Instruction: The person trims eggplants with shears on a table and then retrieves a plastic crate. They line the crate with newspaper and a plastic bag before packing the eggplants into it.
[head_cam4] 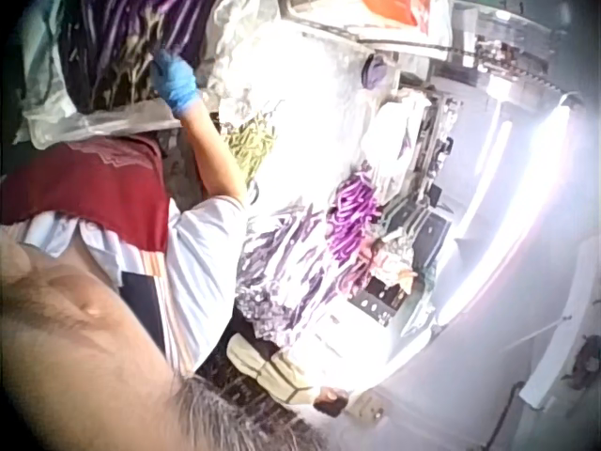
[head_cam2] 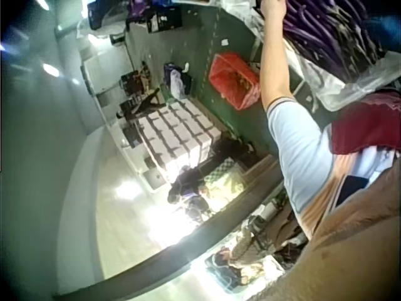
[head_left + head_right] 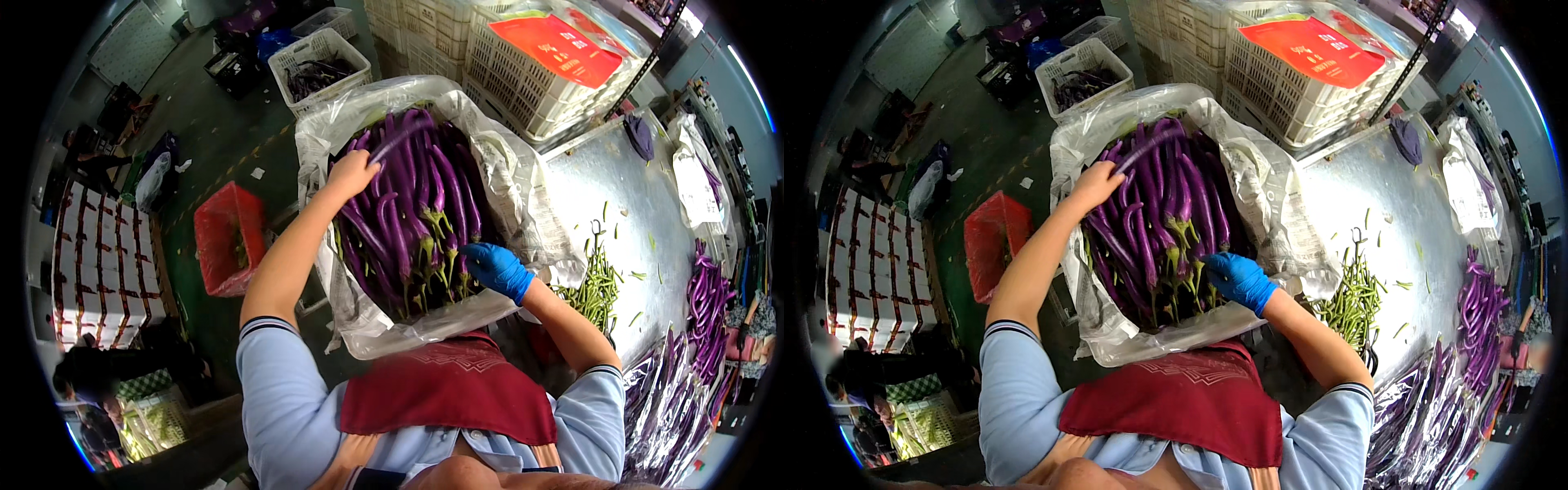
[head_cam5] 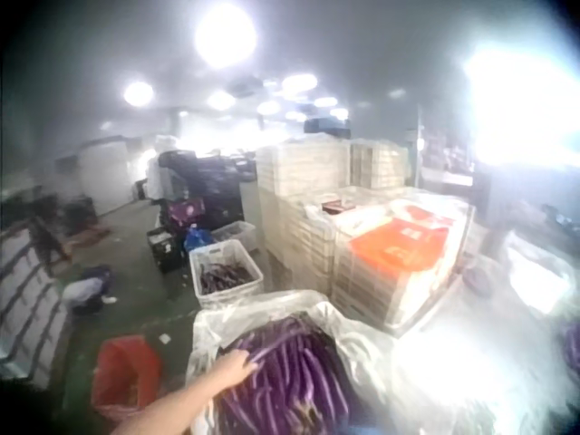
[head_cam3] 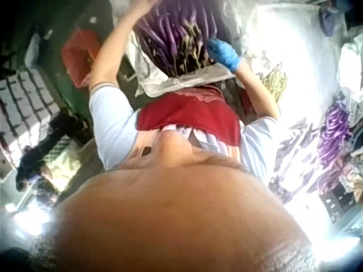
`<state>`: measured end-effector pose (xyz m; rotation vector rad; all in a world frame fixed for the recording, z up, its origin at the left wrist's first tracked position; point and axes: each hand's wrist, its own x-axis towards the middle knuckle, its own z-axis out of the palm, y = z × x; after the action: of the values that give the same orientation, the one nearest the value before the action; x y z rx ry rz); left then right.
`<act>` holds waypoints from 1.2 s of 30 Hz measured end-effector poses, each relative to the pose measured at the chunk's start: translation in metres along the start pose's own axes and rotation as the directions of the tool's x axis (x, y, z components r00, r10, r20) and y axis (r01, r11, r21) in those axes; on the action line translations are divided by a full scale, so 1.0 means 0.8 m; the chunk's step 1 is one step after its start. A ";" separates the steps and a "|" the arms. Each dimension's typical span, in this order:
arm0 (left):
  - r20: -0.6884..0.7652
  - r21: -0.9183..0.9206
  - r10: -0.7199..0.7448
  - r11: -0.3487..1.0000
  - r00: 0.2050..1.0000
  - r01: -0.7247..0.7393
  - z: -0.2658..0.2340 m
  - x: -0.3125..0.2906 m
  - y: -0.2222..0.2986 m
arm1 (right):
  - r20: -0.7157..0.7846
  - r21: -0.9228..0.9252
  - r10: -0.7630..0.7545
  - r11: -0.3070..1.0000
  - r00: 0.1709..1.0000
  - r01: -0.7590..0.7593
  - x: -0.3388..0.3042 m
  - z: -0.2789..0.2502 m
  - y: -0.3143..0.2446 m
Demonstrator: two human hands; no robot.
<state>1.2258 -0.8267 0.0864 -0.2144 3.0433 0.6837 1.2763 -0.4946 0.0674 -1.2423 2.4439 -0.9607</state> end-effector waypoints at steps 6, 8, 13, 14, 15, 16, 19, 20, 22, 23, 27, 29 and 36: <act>0.188 -0.914 -0.224 0.317 0.956 0.254 -0.020 -0.088 0.033 | 0.273 0.642 0.237 0.677 0.932 -0.360 0.020 0.066 -0.012; 0.418 -0.859 -0.358 0.143 0.835 0.491 0.013 -0.125 0.014 | 0.360 0.683 0.353 0.530 0.863 -0.502 0.045 0.089 -0.026; 0.477 -0.853 -0.488 -0.056 0.731 0.519 0.077 -0.197 0.024 | 0.220 0.755 0.405 0.505 0.887 -0.418 0.080 0.178 -0.029; 0.468 -0.862 -0.484 -0.064 0.739 0.504 0.081 -0.197 0.025 | 0.308 0.769 0.439 0.407 0.844 -0.492 0.081 0.183 -0.024; 0.486 -0.849 -0.484 -0.066 0.727 0.524 0.081 -0.195 0.021 | 0.401 0.766 0.461 0.305 0.792 -0.566 0.084 0.167 -0.040; 0.516 -0.830 -0.472 -0.068 0.715 0.554 0.075 -0.193 0.028 | 0.486 0.754 0.476 0.196 0.733 -0.628 0.088 0.155 -0.048; 0.543 -0.781 -0.528 -0.033 0.652 0.623 0.074 -0.186 0.036 | 0.584 0.710 0.413 0.159 0.699 -0.686 0.097 0.145 -0.043; 0.540 -0.765 -0.561 -0.016 0.628 0.644 0.078 -0.185 0.034 | 0.606 0.681 0.389 0.196 0.693 -0.705 0.098 0.140 -0.043; 0.553 -0.796 -0.477 -0.061 0.683 0.603 0.091 -0.185 0.023 | 0.575 0.747 0.320 0.170 0.753 -0.643 0.098 0.148 -0.038; 0.555 -0.809 -0.433 -0.085 0.710 0.581 0.098 -0.188 0.017 | 0.555 0.777 0.284 0.156 0.781 -0.609 0.097 0.152 -0.036; 0.485 -0.853 -0.403 -0.021 0.776 0.522 0.086 -0.204 0.030 | 0.310 0.814 0.311 0.400 0.898 -0.420 0.082 0.147 -0.058; 0.360 -0.929 -0.341 -0.043 0.868 0.368 0.077 -0.218 0.040 | 0.092 0.843 0.260 0.494 0.961 -0.215 0.077 0.168 -0.055; 0.039 -0.996 -0.315 0.069 0.948 0.064 -0.016 -0.200 0.074 | -0.138 0.530 0.090 0.848 0.986 -0.003 0.102 0.060 -0.122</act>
<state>1.3764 -0.7586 0.1303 -0.6813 1.8543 2.7032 1.3111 -0.6217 0.1016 -0.9317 2.0721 -1.6315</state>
